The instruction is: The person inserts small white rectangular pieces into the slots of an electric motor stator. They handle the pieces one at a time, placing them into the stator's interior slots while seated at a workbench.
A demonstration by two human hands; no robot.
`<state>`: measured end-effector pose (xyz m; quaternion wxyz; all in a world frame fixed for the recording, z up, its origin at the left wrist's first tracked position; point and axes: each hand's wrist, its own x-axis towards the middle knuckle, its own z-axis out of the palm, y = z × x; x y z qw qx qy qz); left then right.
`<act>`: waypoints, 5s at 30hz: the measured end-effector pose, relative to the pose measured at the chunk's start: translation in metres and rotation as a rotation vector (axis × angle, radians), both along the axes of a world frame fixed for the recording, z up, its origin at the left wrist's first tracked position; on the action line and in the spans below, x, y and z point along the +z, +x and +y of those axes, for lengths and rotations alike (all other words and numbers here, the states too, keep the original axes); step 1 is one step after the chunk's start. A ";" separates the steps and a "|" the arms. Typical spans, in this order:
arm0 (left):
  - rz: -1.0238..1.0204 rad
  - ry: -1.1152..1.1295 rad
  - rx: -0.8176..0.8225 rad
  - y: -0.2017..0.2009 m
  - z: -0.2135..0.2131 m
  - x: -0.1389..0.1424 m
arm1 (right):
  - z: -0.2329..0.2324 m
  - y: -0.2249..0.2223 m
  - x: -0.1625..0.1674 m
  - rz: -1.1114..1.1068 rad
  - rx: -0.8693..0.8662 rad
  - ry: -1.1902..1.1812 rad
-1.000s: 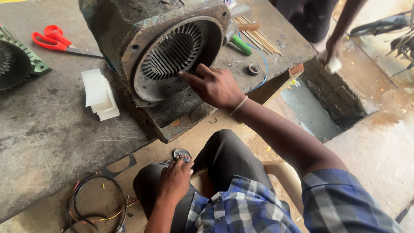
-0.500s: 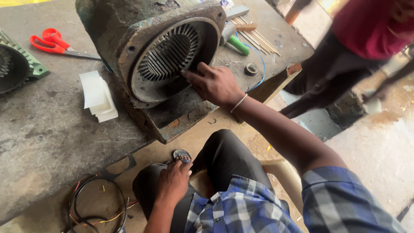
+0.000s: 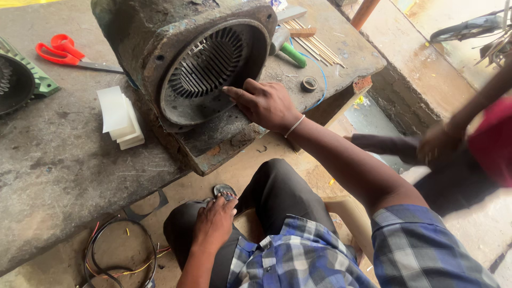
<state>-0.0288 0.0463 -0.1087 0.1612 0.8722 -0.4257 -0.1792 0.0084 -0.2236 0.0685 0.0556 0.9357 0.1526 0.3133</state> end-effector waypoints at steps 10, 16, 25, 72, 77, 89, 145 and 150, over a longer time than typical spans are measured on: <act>-0.014 -0.040 0.009 0.001 0.002 -0.003 | -0.001 0.009 -0.005 0.073 -0.041 -0.010; 0.041 0.001 0.030 0.001 0.002 -0.004 | 0.000 0.004 -0.007 -0.024 -0.011 0.014; 0.050 0.005 0.032 0.002 0.003 -0.001 | 0.004 0.002 -0.005 -0.043 -0.086 -0.035; 0.207 -0.380 -0.108 -0.013 0.038 0.081 | -0.018 -0.130 -0.106 -0.209 -0.103 1.212; 0.494 -0.058 -0.446 -0.062 0.100 0.193 | -0.081 -0.167 -0.171 -0.238 -0.085 1.267; 0.086 0.095 -0.421 -0.122 0.040 0.273 | -0.135 -0.163 -0.231 -0.116 0.034 1.347; -0.177 0.794 -0.443 -0.181 0.011 0.175 | -0.095 -0.159 -0.205 0.096 -0.100 1.406; -0.091 0.712 -0.544 -0.177 0.015 0.170 | -0.094 -0.159 -0.202 0.101 -0.112 1.411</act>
